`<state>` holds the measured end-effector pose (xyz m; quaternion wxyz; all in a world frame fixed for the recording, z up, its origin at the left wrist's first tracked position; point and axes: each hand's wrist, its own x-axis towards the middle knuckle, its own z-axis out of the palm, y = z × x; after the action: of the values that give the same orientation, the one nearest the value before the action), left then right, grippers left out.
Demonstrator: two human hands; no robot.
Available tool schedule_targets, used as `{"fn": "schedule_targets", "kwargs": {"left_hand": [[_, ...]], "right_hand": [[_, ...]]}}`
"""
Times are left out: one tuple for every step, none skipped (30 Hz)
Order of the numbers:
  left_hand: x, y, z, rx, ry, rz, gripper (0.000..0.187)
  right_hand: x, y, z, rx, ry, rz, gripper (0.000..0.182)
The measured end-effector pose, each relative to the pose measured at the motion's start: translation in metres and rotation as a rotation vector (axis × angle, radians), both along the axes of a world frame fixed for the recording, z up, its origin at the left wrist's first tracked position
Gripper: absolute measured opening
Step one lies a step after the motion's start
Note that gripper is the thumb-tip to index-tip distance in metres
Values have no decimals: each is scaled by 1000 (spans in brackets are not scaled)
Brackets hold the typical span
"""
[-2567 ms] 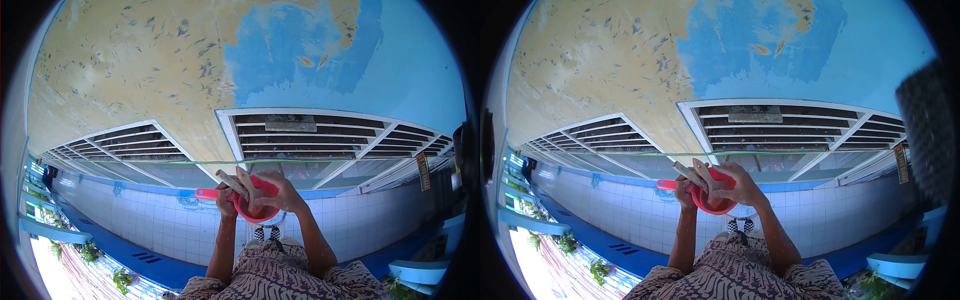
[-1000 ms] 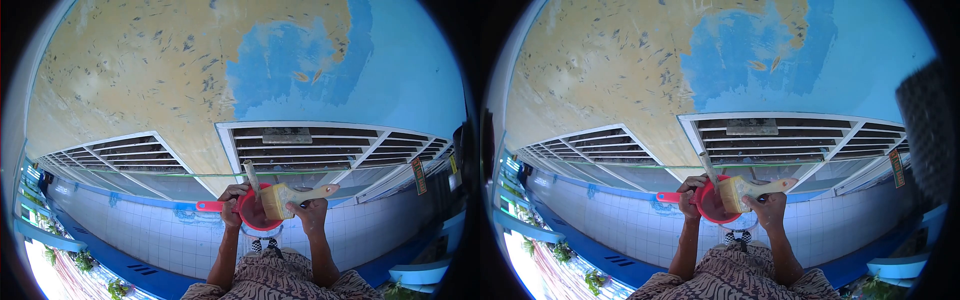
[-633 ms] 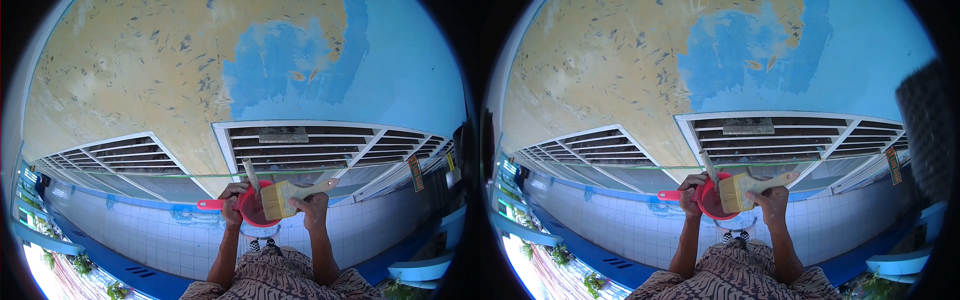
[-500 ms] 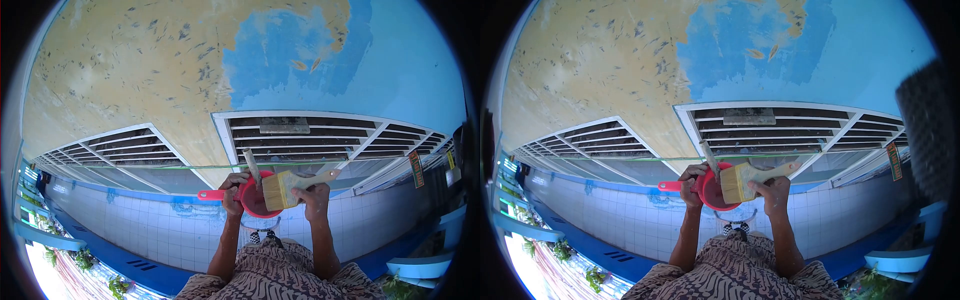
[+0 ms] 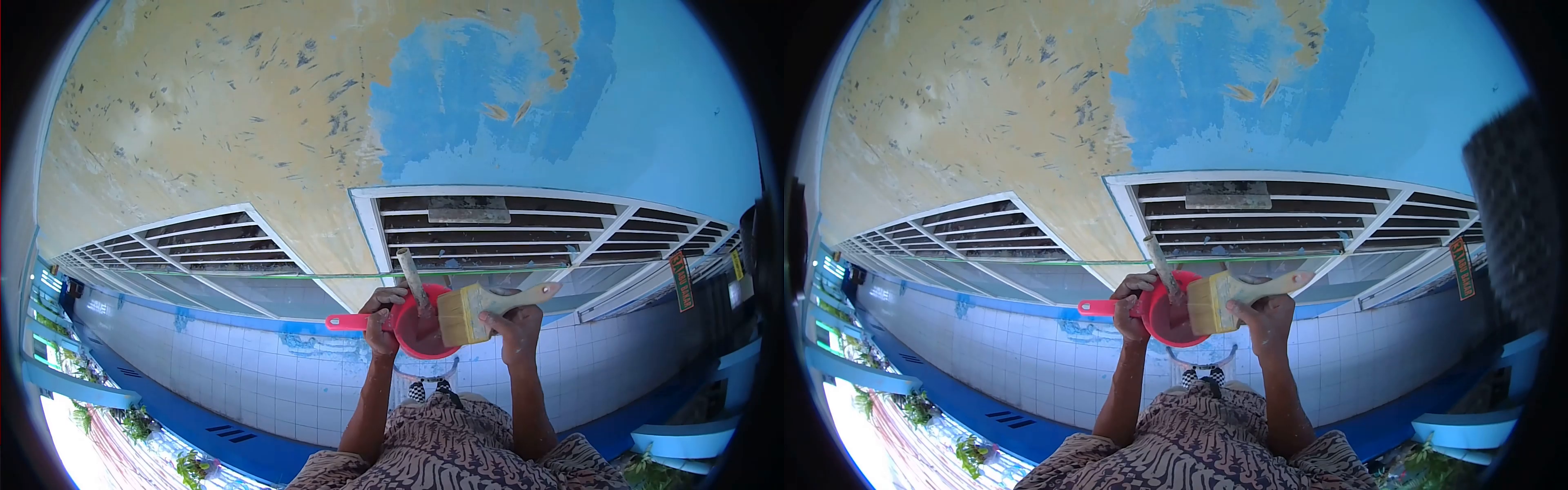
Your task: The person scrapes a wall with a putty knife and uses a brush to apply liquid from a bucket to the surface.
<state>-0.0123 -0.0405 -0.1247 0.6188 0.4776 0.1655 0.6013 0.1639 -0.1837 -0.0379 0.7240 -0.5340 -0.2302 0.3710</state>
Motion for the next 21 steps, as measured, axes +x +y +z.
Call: {"fn": "schedule_targets", "kwargs": {"left_hand": [[1,1,1,-9,-30,-2,32],[2,2,0,-6,-31,-2,32],[1,2,-3,-36,-15,2,36],[1,2,-5,-65,1,7,41],[1,2,-4,-62,-2,9,41],[1,3,-3,-71,-33,23,41],[1,4,-2,-79,-63,38,41],[1,4,0,-75,-66,42,41],[0,4,1,-74,-55,60,41],[-1,4,3,-72,-44,78,40],[-1,3,5,-67,-45,81,40],[-2,2,7,-64,-63,89,40],[-3,2,9,-60,-82,96,40],[-5,1,10,-51,-85,100,40],[-8,0,10,-59,-96,96,40],[-10,-2,9,-67,-108,93,40],[-14,-4,7,-74,-103,105,39],[-17,-8,5,-69,-108,113,39],[-21,-11,4,-100,-108,120,39],[-25,-15,1,-131,-108,127,38],[-28,-16,-4,-113,-99,143,38]], "right_hand": [[-3,2,-2,-5,-80,-44,40],[-4,4,-3,-10,-158,-87,41],[-3,4,-3,-10,-159,-85,41],[-1,5,-2,1,-48,-54,41],[3,5,-2,12,63,-22,42],[7,6,-3,16,58,-19,42],[12,8,-6,52,126,-6,44],[12,11,-3,87,196,8,47],[13,17,2,91,193,13,47],[14,27,9,226,259,14,49],[16,37,18,361,325,15,52],[21,47,26,417,327,-9,54],[28,57,35,475,327,-32,56],[37,67,47,548,229,-55,55],[43,80,61,616,96,-215,55],[48,92,78,651,-8,-374,56],[63,105,88,688,-298,-581,55],[59,115,113,709,-502,-790,48],[70,127,117,643,-728,-953,42],[81,139,120,564,-952,-1113,37],[80,151,127,551,-1150,-1168,32]]}}
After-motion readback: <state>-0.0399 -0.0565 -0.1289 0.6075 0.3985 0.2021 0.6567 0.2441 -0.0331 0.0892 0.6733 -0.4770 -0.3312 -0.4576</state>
